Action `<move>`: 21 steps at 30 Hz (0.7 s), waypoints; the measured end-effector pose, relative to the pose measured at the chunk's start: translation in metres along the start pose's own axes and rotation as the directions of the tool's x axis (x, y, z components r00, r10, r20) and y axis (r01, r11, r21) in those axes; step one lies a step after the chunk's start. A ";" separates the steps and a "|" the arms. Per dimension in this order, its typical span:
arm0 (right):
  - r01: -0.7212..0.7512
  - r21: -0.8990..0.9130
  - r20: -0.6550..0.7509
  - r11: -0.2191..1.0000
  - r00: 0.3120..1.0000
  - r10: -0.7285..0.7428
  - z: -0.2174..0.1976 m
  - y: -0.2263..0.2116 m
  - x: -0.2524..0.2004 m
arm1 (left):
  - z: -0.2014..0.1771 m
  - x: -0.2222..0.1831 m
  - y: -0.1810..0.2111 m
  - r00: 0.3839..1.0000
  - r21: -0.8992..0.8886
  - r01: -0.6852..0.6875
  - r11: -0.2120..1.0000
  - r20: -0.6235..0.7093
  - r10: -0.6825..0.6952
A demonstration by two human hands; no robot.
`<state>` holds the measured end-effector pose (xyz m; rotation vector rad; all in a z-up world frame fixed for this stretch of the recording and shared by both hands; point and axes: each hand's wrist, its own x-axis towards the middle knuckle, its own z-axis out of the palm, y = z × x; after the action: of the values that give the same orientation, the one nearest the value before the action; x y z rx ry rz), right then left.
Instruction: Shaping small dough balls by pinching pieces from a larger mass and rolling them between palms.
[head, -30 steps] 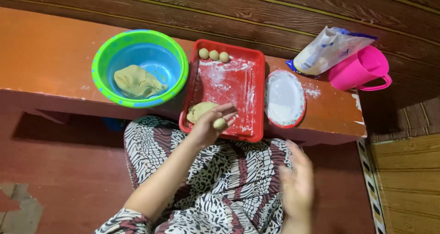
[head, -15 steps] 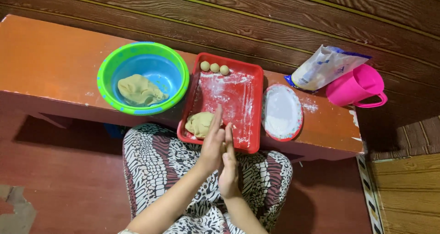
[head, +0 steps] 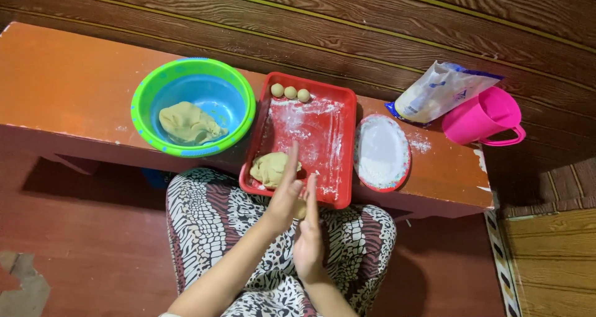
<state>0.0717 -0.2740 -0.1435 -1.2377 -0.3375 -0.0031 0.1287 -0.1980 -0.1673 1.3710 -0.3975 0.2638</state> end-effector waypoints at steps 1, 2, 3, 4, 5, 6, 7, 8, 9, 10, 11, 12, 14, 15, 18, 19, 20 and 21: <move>0.126 -0.099 -0.039 0.987 0.991 -0.130 -0.005 -0.001 0.005 | 0.003 -0.002 0.003 0.991 0.079 0.045 0.996 0.120 -0.054; 0.242 -0.202 -0.065 0.949 0.963 -0.260 -0.011 -0.002 0.010 | 0.005 -0.004 0.005 0.965 0.161 0.078 0.984 0.234 -0.115; 0.239 -0.202 -0.069 0.950 0.964 -0.257 -0.018 -0.008 0.017 | 0.009 -0.014 0.015 0.965 0.161 0.082 0.983 0.235 -0.119; 0.202 -0.246 -0.163 0.948 0.955 -0.246 -0.026 -0.014 0.025 | 0.013 -0.024 0.025 0.943 0.104 0.144 0.984 0.286 -0.168; 0.167 -0.285 -0.254 0.944 0.936 -0.243 -0.033 -0.020 0.035 | 0.015 -0.031 0.034 0.918 0.052 0.202 0.978 0.337 -0.207; 0.170 -0.283 -0.255 0.944 0.935 -0.245 -0.037 -0.010 0.038 | 0.015 -0.028 0.042 0.918 0.055 0.200 0.978 0.339 -0.207; 0.108 -0.208 -0.213 0.972 0.965 -0.152 -0.042 -0.002 0.039 | 0.017 -0.027 0.049 0.943 0.029 0.116 0.993 0.312 -0.119; 0.039 -0.135 -0.163 0.990 0.985 -0.061 -0.048 0.007 0.040 | 0.018 -0.025 0.057 0.959 0.004 0.030 1.000 0.283 -0.030; 0.036 -0.136 -0.164 0.990 0.985 -0.058 -0.043 0.018 0.027 | 0.015 -0.020 0.053 0.959 0.002 0.033 0.999 0.282 -0.032; -0.118 -0.134 -0.184 0.984 0.979 0.092 -0.038 0.029 0.015 | 0.012 -0.014 0.050 0.979 -0.045 0.003 0.999 0.204 0.006; -0.263 -0.129 -0.199 0.956 0.952 0.235 -0.033 0.040 0.006 | 0.008 -0.006 0.046 0.992 -0.087 -0.037 0.995 0.120 0.048; -0.261 -0.132 -0.195 0.956 0.953 0.233 -0.020 0.027 0.004 | 0.003 -0.005 0.036 0.992 -0.087 -0.041 0.995 0.118 0.051; 0.075 -0.139 0.063 0.987 0.996 -0.066 0.005 0.003 -0.002 | -0.008 -0.006 0.015 1.000 0.117 0.001 0.993 0.019 -0.003; 0.073 -0.138 0.058 0.988 0.996 -0.065 -0.001 0.001 0.003 | -0.004 -0.009 0.016 1.000 0.117 0.004 0.993 0.023 -0.006; 0.300 -0.103 -0.031 0.948 0.952 -0.304 -0.019 -0.011 0.017 | 0.007 -0.025 0.020 0.970 0.081 0.154 0.985 0.180 -0.166; 0.269 -0.174 -0.075 0.947 0.956 -0.285 -0.024 -0.018 0.024 | 0.009 -0.035 0.021 0.949 0.088 0.226 0.970 0.204 -0.240; 0.233 -0.243 -0.120 0.942 0.956 -0.268 -0.029 -0.025 0.030 | 0.010 -0.044 0.022 0.923 0.097 0.297 0.950 0.227 -0.312; 0.235 -0.242 -0.124 0.941 0.955 -0.270 -0.029 -0.020 0.034 | 0.008 -0.044 0.027 0.922 0.100 0.296 0.950 0.231 -0.312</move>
<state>0.1072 -0.3009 -0.1248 -1.4007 -0.3660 -0.3672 0.0773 -0.1989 -0.1602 1.5115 -0.3746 -0.1533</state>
